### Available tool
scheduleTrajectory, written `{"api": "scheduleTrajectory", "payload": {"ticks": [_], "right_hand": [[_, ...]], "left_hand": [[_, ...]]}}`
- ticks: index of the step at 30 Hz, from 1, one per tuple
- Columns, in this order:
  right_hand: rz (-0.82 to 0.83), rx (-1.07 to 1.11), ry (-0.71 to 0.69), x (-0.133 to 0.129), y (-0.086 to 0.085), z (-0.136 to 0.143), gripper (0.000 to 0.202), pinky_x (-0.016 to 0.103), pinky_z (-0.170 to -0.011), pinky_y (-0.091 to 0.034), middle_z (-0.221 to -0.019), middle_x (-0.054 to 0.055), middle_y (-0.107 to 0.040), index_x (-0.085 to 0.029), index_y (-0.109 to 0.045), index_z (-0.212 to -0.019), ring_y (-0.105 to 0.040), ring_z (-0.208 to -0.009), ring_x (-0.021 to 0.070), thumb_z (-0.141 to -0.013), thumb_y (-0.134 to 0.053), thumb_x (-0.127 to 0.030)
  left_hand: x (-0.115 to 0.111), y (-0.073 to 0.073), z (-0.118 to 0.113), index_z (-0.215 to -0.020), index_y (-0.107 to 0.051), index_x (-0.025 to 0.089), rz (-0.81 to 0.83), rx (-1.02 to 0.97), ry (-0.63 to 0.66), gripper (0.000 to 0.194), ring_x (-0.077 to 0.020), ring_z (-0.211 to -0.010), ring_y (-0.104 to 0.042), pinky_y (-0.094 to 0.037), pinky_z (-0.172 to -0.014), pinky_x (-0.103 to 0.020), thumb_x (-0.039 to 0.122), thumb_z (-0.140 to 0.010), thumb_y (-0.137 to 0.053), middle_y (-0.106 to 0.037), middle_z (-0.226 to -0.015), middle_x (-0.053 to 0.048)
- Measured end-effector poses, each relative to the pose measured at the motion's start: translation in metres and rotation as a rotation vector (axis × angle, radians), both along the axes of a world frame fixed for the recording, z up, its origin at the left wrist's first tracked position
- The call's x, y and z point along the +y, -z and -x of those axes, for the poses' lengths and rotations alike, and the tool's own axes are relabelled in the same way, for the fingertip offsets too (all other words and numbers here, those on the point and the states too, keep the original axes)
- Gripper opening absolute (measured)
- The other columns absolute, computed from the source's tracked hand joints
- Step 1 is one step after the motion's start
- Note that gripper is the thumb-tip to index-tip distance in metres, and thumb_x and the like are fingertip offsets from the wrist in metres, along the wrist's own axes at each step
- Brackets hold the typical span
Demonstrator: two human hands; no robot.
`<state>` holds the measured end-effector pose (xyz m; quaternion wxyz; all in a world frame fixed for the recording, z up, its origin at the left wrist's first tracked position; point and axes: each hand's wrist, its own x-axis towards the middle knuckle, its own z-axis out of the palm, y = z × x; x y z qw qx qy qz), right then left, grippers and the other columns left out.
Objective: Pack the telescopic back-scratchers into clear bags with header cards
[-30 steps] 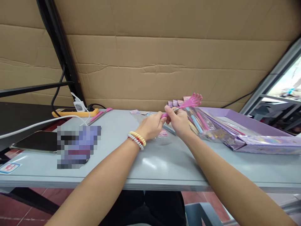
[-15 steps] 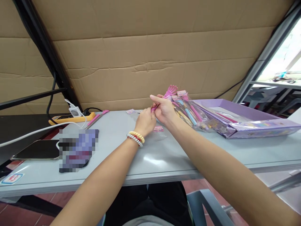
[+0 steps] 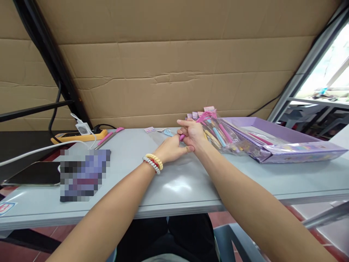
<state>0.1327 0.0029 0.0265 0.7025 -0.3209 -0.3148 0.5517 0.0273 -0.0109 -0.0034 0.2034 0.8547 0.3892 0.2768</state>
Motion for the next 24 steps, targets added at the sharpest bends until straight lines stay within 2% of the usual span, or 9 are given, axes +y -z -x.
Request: {"api": "scheduleTrajectory", "payload": {"ticks": [3, 8, 19, 24], "right_hand": [[-0.012, 0.012, -0.012, -0.006, -0.003, 0.000, 0.045, 0.018, -0.033, -0.029, -0.039, -0.016, -0.018, -0.024, -0.031, -0.073, -0.019, -0.031, 0.0048, -0.056, -0.065, -0.001], [-0.090, 0.047, -0.007, -0.012, -0.006, 0.003, 0.041, 0.017, -0.033, -0.028, -0.039, -0.017, -0.021, -0.023, -0.030, -0.071, -0.017, -0.029, 0.0026, -0.057, -0.060, 0.002], [-0.123, 0.045, 0.000, -0.022, -0.015, 0.003, 0.042, 0.019, -0.030, -0.024, -0.037, -0.014, -0.022, -0.022, -0.023, -0.063, -0.016, -0.028, 0.0033, -0.061, -0.058, 0.002], [-0.142, 0.091, 0.065, -0.017, -0.018, -0.005, 0.043, 0.018, -0.029, -0.019, -0.038, -0.014, -0.023, -0.022, -0.022, -0.062, -0.015, -0.029, 0.0029, -0.059, -0.056, 0.005]], "left_hand": [[-0.001, 0.001, -0.002, -0.082, -0.049, 0.020, -0.092, 0.016, -0.080, 0.044, -0.0222, -0.075, -0.059, -0.041, -0.062, -0.031, 0.062, -0.071, -0.057, -0.059, -0.076, -0.003], [-0.004, -0.001, -0.001, -0.073, -0.048, 0.021, -0.105, 0.038, -0.123, 0.051, -0.0190, -0.064, -0.056, -0.035, -0.055, -0.029, 0.070, -0.065, -0.058, -0.055, -0.064, 0.001], [-0.016, -0.008, -0.001, -0.074, -0.055, 0.022, -0.187, 0.102, -0.255, 0.058, -0.0217, -0.061, -0.055, -0.032, -0.051, -0.030, 0.078, -0.063, -0.051, -0.055, -0.060, -0.002], [-0.012, -0.007, -0.005, -0.059, -0.054, 0.022, -0.075, 0.111, -0.311, 0.058, -0.0203, -0.056, -0.054, -0.031, -0.049, -0.029, 0.080, -0.061, -0.050, -0.053, -0.055, -0.002]]}}
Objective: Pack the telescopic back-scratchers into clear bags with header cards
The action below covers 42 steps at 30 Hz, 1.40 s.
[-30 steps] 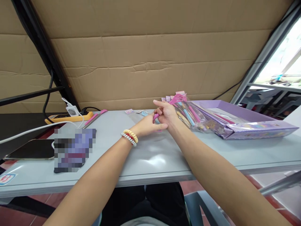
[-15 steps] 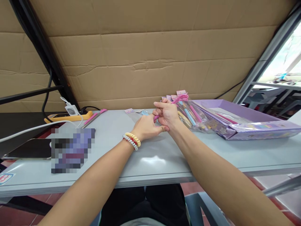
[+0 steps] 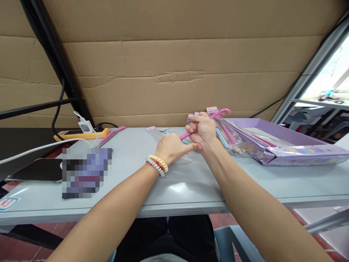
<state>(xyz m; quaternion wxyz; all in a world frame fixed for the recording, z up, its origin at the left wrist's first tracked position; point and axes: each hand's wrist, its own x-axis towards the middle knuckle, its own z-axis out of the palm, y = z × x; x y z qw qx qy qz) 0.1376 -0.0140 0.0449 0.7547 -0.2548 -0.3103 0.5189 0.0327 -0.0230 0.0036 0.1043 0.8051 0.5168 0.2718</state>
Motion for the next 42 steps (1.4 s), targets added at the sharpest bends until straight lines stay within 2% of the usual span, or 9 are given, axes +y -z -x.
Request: {"api": "scheduleTrajectory", "payload": {"ticks": [7, 12, 16, 20, 26, 30, 35, 39, 42], "right_hand": [[0.001, 0.023, -0.031, 0.014, 0.013, -0.006, 0.042, 0.020, -0.035, -0.030, -0.036, -0.013, -0.020, -0.020, -0.023, -0.057, -0.019, -0.030, 0.0032, -0.056, -0.060, -0.002], [-0.022, -0.026, -0.185, 0.012, 0.017, -0.007, 0.022, 0.024, -0.054, -0.046, -0.055, -0.005, -0.055, -0.019, -0.050, -0.062, -0.054, -0.053, 0.0103, -0.054, -0.070, -0.015], [-0.040, -0.256, -0.328, 0.013, 0.024, -0.006, 0.026, 0.025, -0.062, -0.047, -0.073, -0.001, -0.065, -0.018, -0.059, -0.065, -0.058, -0.068, 0.0125, -0.052, -0.080, -0.025], [-0.046, -0.500, -0.410, 0.018, 0.034, -0.002, 0.033, 0.025, -0.063, -0.046, -0.071, 0.000, -0.064, -0.018, -0.063, -0.068, -0.058, -0.068, 0.0130, -0.062, -0.077, -0.048], [-0.070, -0.595, -0.240, 0.024, 0.040, 0.002, 0.048, 0.023, -0.052, -0.045, -0.066, 0.002, -0.063, -0.018, -0.062, -0.062, -0.057, -0.060, 0.0132, -0.068, -0.063, -0.066], [-0.074, -0.590, -0.169, 0.024, 0.044, 0.006, 0.042, 0.021, -0.045, -0.043, -0.065, 0.003, -0.065, -0.017, -0.065, -0.065, -0.056, -0.054, 0.0118, -0.071, -0.065, -0.058], [-0.078, -0.577, -0.195, 0.017, 0.042, 0.013, 0.038, 0.021, -0.039, -0.041, -0.071, 0.005, -0.069, -0.016, -0.067, -0.078, -0.055, -0.047, 0.0114, -0.072, -0.064, -0.054], [-0.041, -0.509, -0.151, 0.015, 0.036, 0.014, 0.044, 0.022, -0.037, -0.040, -0.069, 0.005, -0.068, -0.016, -0.065, -0.075, -0.055, -0.044, 0.0115, -0.072, -0.063, -0.059], [-0.035, -0.475, -0.115, 0.018, 0.035, 0.012, 0.038, 0.022, -0.044, -0.045, -0.065, 0.005, -0.067, -0.016, -0.064, -0.070, -0.059, -0.053, 0.0130, -0.071, -0.065, -0.053]], "left_hand": [[0.007, 0.009, 0.003, -0.069, -0.056, 0.022, 0.007, 0.010, -0.043, 0.064, -0.0234, -0.062, -0.059, -0.035, -0.052, -0.031, 0.084, -0.056, -0.051, -0.059, -0.062, -0.004], [0.005, 0.010, 0.004, -0.096, -0.054, 0.021, -0.091, -0.073, -0.049, 0.079, -0.0253, -0.080, -0.063, -0.043, -0.063, -0.032, 0.085, -0.049, -0.055, -0.065, -0.083, -0.005], [0.005, 0.011, 0.003, -0.110, -0.049, 0.021, -0.201, -0.117, -0.009, 0.086, -0.0253, -0.096, -0.060, -0.046, -0.073, -0.034, 0.080, -0.048, -0.063, -0.062, -0.108, -0.008], [0.005, 0.012, 0.003, -0.112, -0.047, 0.018, -0.278, -0.097, 0.034, 0.087, -0.0257, -0.102, -0.058, -0.047, -0.081, -0.036, 0.072, -0.048, -0.070, -0.059, -0.114, -0.010], [0.007, 0.010, 0.007, -0.106, -0.049, 0.019, -0.173, -0.072, 0.094, 0.076, -0.0270, -0.095, -0.061, -0.048, -0.074, -0.036, 0.068, -0.052, -0.072, -0.064, -0.108, -0.009], [0.013, 0.009, 0.013, -0.103, -0.052, 0.019, -0.107, -0.032, 0.106, 0.072, -0.0276, -0.087, -0.062, -0.047, -0.068, -0.036, 0.065, -0.052, -0.073, -0.065, -0.100, -0.009], [0.021, 0.009, 0.024, -0.098, -0.056, 0.019, -0.078, -0.187, 0.389, 0.061, -0.0215, -0.089, -0.057, -0.045, -0.070, -0.031, 0.060, -0.057, -0.073, -0.062, -0.098, -0.005], [0.018, 0.006, 0.025, -0.084, -0.053, 0.016, -0.039, -0.274, 0.386, 0.050, -0.0135, -0.066, -0.048, -0.038, -0.056, -0.027, 0.061, -0.066, -0.064, -0.055, -0.078, -0.001], [0.013, 0.004, 0.021, -0.087, -0.053, 0.015, -0.009, -0.351, 0.422, 0.044, -0.0135, -0.069, -0.049, -0.040, -0.059, -0.027, 0.057, -0.077, -0.054, -0.056, -0.081, -0.003]]}}
